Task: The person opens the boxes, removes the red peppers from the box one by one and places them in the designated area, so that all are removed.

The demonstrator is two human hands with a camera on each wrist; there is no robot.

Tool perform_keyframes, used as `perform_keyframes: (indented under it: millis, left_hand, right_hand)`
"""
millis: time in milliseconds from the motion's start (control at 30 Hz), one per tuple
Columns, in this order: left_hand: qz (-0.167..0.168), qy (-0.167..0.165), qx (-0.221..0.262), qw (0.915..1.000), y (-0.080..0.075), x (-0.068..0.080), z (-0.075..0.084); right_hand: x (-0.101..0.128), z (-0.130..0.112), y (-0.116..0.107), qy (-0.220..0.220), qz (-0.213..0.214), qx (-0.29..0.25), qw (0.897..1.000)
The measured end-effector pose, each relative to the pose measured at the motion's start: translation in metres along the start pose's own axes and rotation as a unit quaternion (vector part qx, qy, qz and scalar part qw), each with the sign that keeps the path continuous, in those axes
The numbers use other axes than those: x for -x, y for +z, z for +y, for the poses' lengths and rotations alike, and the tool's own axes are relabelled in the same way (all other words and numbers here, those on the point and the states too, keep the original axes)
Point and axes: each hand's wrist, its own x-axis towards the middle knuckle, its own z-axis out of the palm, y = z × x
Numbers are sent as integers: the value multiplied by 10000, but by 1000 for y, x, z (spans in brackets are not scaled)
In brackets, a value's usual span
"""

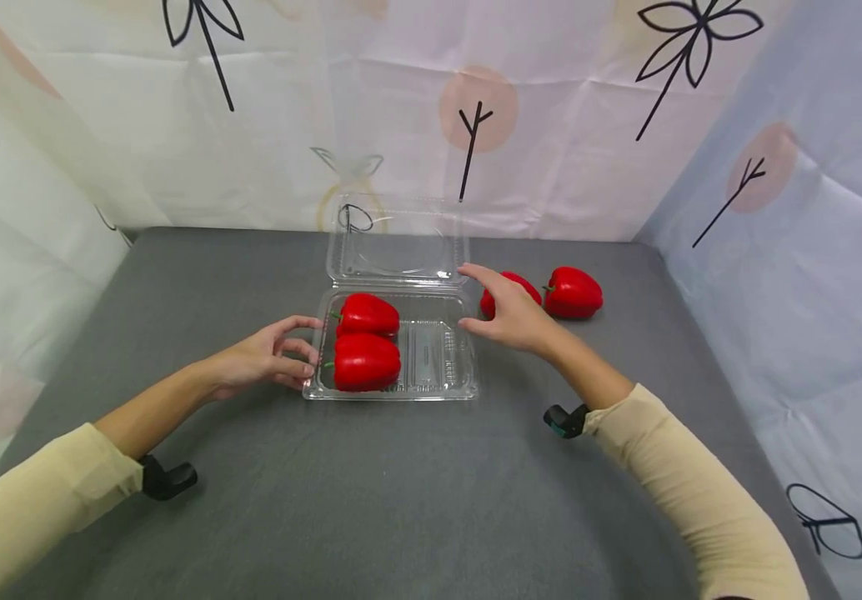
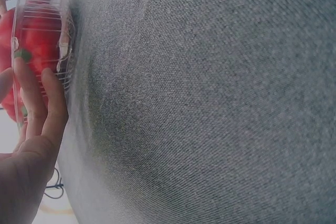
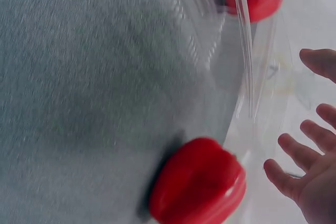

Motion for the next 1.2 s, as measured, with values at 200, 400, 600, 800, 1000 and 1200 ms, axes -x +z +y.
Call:
perform_keyframes:
  millis: [200,400,600,800,1000,1200]
  left_hand:
    - [-5,9,26,10000,0,0,0]
    - [-24,17,52,10000,0,0,0]
    - [-19,12,84,10000,0,0,1]
    - [6,-1,69,10000,0,1,1]
    - [-9,25,68,10000,0,0,0]
    - [-28,13,64,10000,0,-1,0]
  right_hand:
    - [-7,-11,12,-315,-311,-30,9990]
    - [-12,-25,22,-386,-814,-367,9953]
    - [-14,-33,34,-667,-1172,-589,9891]
    - [-17,-38,46,-783,-1540,-963,9803]
    - [-19,-41,55,-888,-1666,-1001,9769]
    - [-23,-45,59,-881,-1816,-1015,9741]
